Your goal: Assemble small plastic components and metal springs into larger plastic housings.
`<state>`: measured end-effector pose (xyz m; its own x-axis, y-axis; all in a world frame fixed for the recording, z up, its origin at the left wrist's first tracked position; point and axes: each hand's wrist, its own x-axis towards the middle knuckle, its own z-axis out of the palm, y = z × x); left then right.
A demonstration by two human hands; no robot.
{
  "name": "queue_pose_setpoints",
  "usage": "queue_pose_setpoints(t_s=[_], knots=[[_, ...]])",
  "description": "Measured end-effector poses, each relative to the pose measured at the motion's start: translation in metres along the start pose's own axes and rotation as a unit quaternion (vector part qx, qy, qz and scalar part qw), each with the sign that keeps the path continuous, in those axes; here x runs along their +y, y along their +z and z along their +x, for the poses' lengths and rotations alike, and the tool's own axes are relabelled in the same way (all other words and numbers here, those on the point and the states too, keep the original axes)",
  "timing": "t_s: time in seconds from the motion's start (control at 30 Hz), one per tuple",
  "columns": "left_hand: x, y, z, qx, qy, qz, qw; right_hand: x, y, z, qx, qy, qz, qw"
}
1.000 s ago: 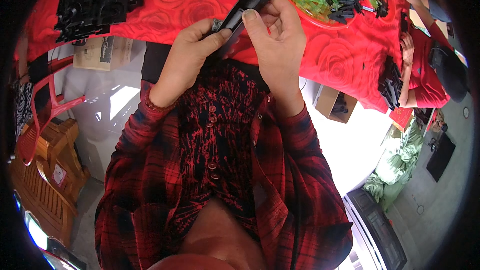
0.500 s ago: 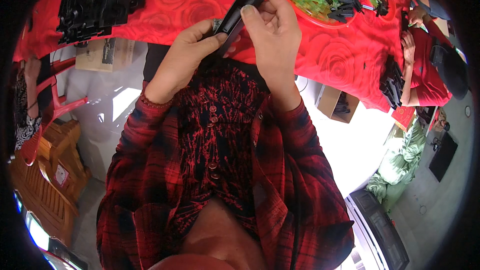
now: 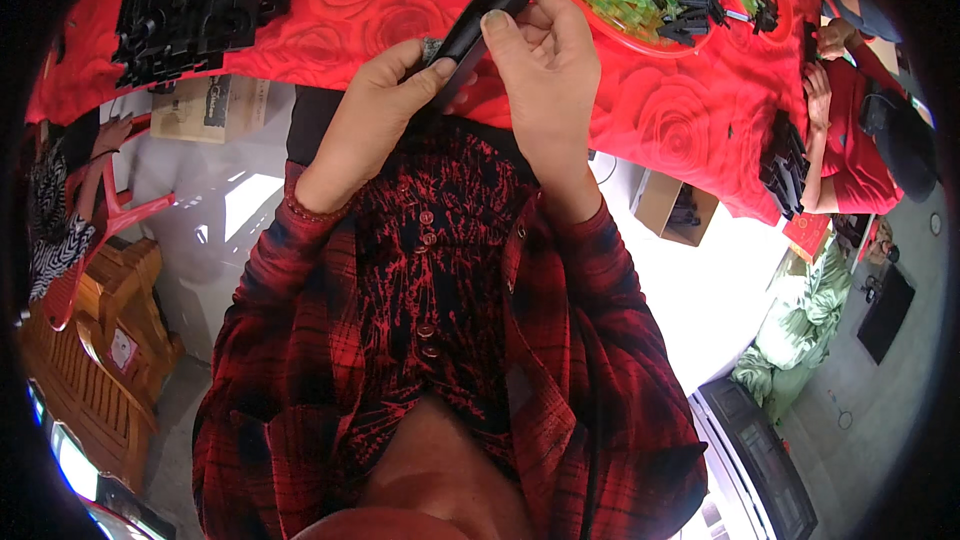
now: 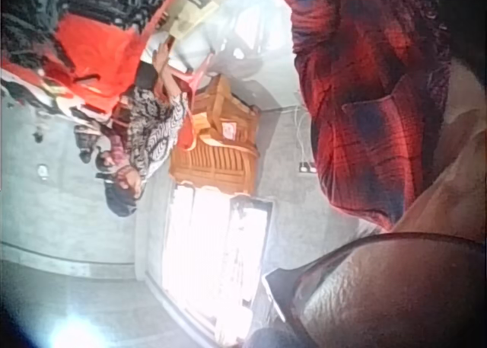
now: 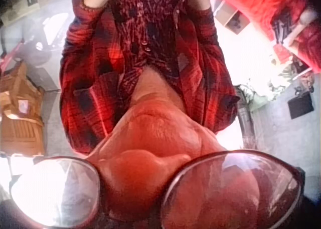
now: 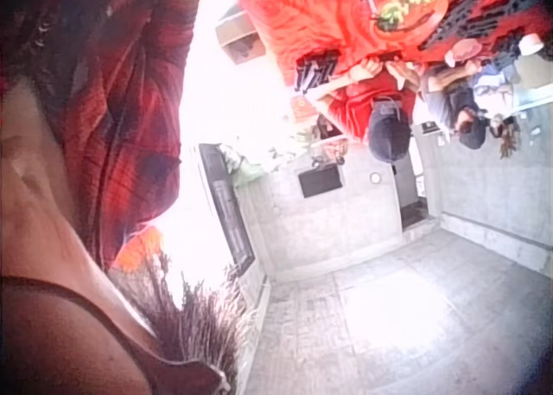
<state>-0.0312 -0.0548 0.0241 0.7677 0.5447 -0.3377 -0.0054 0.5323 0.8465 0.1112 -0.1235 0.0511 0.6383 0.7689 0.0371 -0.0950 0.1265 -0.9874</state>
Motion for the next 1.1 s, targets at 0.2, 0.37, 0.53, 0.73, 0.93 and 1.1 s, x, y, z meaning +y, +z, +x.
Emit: queue_pose_setpoints(t_s=[0.2, 0.37, 0.53, 0.73, 0.93, 1.1], knots=[[0.001, -0.005, 0.002, 0.038, 0.044, 0.111, 0.992, -0.006, -0.004, 0.000, -0.004, 0.023, -0.030, 0.999], [0.001, -0.008, 0.004, 0.030, 0.017, 0.106, 0.994, -0.001, -0.006, -0.004, -0.007, 0.025, -0.047, 0.999], [0.000, -0.017, 0.004, 0.016, 0.024, 0.121, 0.992, -0.006, -0.019, 0.001, -0.057, 0.047, -0.095, 0.993], [0.011, -0.034, 0.008, 0.041, 0.027, 0.288, 0.956, -0.009, -0.040, 0.024, 0.022, -0.342, -0.497, 0.797], [0.027, -0.032, 0.007, -0.020, 0.119, 0.482, 0.868, -0.027, -0.025, 0.027, -0.290, -0.329, -0.536, 0.721], [0.035, -0.030, 0.005, -0.032, 0.162, 0.534, 0.829, -0.030, -0.019, 0.027, -0.421, -0.238, -0.538, 0.690]])
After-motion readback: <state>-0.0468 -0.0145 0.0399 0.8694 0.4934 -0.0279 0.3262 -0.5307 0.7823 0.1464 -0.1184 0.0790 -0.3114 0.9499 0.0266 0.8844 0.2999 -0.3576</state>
